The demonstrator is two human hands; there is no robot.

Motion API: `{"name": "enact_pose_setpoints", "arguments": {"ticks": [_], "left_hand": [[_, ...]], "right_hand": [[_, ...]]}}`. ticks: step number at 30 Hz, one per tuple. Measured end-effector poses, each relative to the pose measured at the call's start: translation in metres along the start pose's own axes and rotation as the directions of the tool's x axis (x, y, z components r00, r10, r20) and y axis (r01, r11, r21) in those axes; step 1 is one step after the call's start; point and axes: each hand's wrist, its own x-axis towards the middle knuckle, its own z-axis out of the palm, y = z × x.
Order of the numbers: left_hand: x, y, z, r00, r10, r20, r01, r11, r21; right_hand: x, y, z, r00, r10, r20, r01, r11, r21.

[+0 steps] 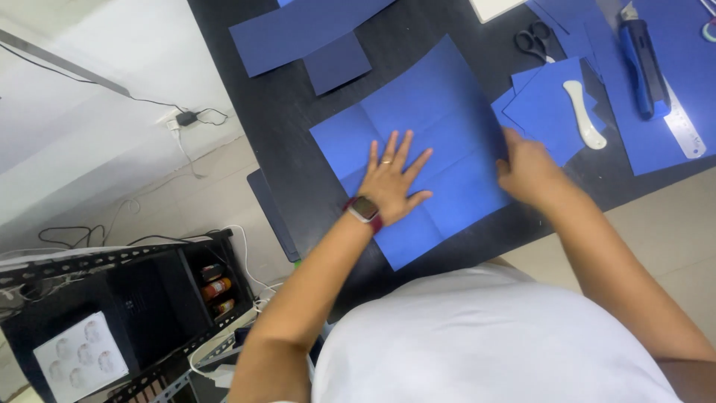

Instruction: Measuring, cutting, and folding blue paper to create geometric shapes.

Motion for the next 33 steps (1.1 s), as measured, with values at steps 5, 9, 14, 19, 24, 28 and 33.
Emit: {"name": "enact_pose_setpoints", "arguments": {"ticks": [5,9,14,19,24,28,33], "left_hand": [[0.032,0.005,0.009,0.996,0.01,-0.084,-0.027,0.979,-0.201],[0.031,-0.013,0.013,0.922,-0.188,-0.339,-0.176,0.576,-0.798],[0.044,-0.025,0.018,0.838,-0.521,-0.163,-0.116,0.122,-0.986],[0.036,-0.022,0.015,0.587,-0.68,-0.439,0.026,0.558,-0.83],[0.035,-0.007,-0.008,0.884,-0.209,-0.418,0.166,0.977,-0.137],[0.049,-0.01,0.005,0.955,-0.154,-0.255,0.127,0.985,-0.117],[0.052,-0.014,0.013,0.98,-0.16,-0.117,0.146,0.983,-0.114]], "right_hand": [[-0.049,-0.089,-0.035,0.98,-0.197,0.026,0.196,0.98,0.038],[-0.063,-0.108,-0.021,0.89,-0.443,0.107,0.428,0.893,0.138],[-0.065,-0.123,0.004,0.837,-0.524,0.157,0.541,0.835,-0.099],[-0.052,-0.094,0.05,0.77,-0.633,0.084,0.618,0.707,-0.344],[-0.048,-0.089,0.057,0.754,-0.645,0.122,0.624,0.647,-0.438],[-0.044,-0.091,0.055,0.756,-0.641,0.132,0.629,0.654,-0.421],[-0.043,-0.087,0.055,0.725,-0.681,0.105,0.681,0.685,-0.26]]}}
